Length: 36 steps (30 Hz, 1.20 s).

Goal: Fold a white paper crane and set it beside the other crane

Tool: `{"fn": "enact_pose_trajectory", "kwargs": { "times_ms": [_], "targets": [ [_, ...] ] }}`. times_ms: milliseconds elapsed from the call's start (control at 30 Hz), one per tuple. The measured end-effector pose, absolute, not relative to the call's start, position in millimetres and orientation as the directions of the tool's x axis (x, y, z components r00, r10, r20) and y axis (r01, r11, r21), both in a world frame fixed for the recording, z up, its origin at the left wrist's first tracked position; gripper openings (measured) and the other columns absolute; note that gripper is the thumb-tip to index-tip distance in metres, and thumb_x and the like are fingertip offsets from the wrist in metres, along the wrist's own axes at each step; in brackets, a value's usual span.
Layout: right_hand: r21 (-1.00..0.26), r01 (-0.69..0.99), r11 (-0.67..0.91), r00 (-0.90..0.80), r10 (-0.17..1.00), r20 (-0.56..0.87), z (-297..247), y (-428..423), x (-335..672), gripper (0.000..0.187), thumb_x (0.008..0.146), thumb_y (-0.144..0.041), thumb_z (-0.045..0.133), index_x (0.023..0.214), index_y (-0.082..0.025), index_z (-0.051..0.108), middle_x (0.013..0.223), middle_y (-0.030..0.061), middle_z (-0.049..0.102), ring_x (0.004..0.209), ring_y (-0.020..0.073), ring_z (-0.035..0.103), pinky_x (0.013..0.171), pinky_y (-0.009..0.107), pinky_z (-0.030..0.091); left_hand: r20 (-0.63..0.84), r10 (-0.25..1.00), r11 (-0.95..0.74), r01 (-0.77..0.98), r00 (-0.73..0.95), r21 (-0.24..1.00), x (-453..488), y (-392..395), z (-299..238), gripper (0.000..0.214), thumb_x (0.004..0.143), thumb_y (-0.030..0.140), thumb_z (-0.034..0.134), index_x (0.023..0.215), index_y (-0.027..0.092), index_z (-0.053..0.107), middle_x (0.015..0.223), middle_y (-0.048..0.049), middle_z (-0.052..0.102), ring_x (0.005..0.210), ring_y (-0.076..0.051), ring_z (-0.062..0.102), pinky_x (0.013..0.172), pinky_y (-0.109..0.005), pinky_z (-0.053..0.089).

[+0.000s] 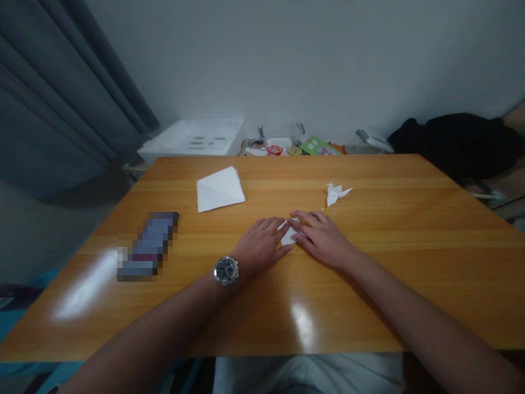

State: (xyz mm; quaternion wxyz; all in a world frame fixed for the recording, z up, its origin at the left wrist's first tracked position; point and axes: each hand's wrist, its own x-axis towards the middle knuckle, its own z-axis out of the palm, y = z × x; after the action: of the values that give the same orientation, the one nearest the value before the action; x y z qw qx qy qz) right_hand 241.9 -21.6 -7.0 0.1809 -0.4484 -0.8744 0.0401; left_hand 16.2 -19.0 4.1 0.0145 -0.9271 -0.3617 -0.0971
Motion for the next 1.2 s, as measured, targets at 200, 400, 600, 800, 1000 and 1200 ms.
{"fn": "enact_pose_trajectory", "kwargs": {
  "times_ms": [200, 400, 600, 800, 1000, 1200],
  "targets": [
    [-0.207, 0.783, 0.587, -0.541, 0.806, 0.241, -4.3, -22.9, 240.2, 0.043, 0.102, -0.036, 0.047, 0.140, -0.018, 0.058, 0.138, 0.0118, 0.060, 0.125, 0.0308, 0.049, 0.107, 0.050, 0.043, 0.183, 0.680, -0.728, 0.684, 0.710, 0.054, 19.2, -22.4, 2.7, 0.057, 0.103, 0.052, 0.039, 0.142, 0.011, 0.049, 0.141, -0.0143, 0.057, 0.127, -0.027, 0.053, 0.113, -0.041, 0.037],
    [-0.225, 0.790, 0.570, -0.539, 0.821, 0.189, -5.0, -23.7, 243.5, 0.047, 0.103, -0.039, 0.043, 0.144, -0.018, 0.055, 0.145, 0.0109, 0.058, 0.134, 0.0308, 0.050, 0.111, 0.052, 0.042, 0.153, 0.675, -0.733, 0.679, 0.721, 0.036, 19.2, -24.7, 4.2, 0.058, 0.102, 0.052, 0.041, 0.143, 0.011, 0.049, 0.145, -0.0155, 0.054, 0.126, -0.029, 0.055, 0.110, -0.042, 0.039],
    [-0.303, 0.738, 0.602, -0.589, 0.795, 0.146, -3.7, -16.2, 257.1, 0.046, 0.104, -0.037, 0.041, 0.145, -0.019, 0.054, 0.147, 0.0095, 0.056, 0.139, 0.0267, 0.049, 0.117, 0.048, 0.038, 0.114, 0.675, -0.736, 0.677, 0.729, 0.024, 17.4, -25.1, 4.3, 0.058, 0.103, 0.050, 0.042, 0.145, 0.010, 0.047, 0.149, -0.0177, 0.050, 0.135, -0.028, 0.050, 0.116, -0.043, 0.034],
    [-0.276, 0.702, 0.657, -0.640, 0.751, 0.160, -9.4, -11.7, 266.6, 0.050, 0.101, -0.036, 0.050, 0.149, -0.023, 0.049, 0.151, 0.0113, 0.051, 0.141, 0.0287, 0.046, 0.116, 0.052, 0.038, 0.112, 0.675, -0.735, 0.678, 0.730, 0.013, 16.5, -24.8, 5.6, 0.059, 0.102, 0.050, 0.044, 0.146, 0.010, 0.046, 0.151, -0.0172, 0.048, 0.136, -0.028, 0.049, 0.117, -0.043, 0.033],
    [-0.245, 0.705, 0.666, -0.647, 0.745, 0.163, -6.9, -14.7, 265.3, 0.048, 0.101, -0.036, 0.050, 0.146, -0.021, 0.052, 0.147, 0.0141, 0.055, 0.136, 0.0311, 0.050, 0.112, 0.053, 0.041, 0.154, 0.670, -0.740, 0.671, 0.726, 0.058, 15.5, -21.4, 7.7, 0.055, 0.101, 0.049, 0.045, 0.141, 0.012, 0.051, 0.143, -0.0147, 0.056, 0.129, -0.028, 0.053, 0.114, -0.043, 0.036],
    [-0.303, 0.678, 0.670, -0.633, 0.741, 0.225, -4.9, -16.5, 264.6, 0.042, 0.097, -0.036, 0.057, 0.138, -0.025, 0.061, 0.142, 0.0128, 0.060, 0.132, 0.0316, 0.054, 0.109, 0.054, 0.043, 0.168, 0.681, -0.732, 0.662, 0.713, 0.160, 12.7, -15.1, 6.9, 0.046, 0.100, 0.044, 0.050, 0.136, 0.015, 0.055, 0.136, -0.0119, 0.060, 0.122, -0.027, 0.056, 0.108, -0.041, 0.042]
  ]
}}
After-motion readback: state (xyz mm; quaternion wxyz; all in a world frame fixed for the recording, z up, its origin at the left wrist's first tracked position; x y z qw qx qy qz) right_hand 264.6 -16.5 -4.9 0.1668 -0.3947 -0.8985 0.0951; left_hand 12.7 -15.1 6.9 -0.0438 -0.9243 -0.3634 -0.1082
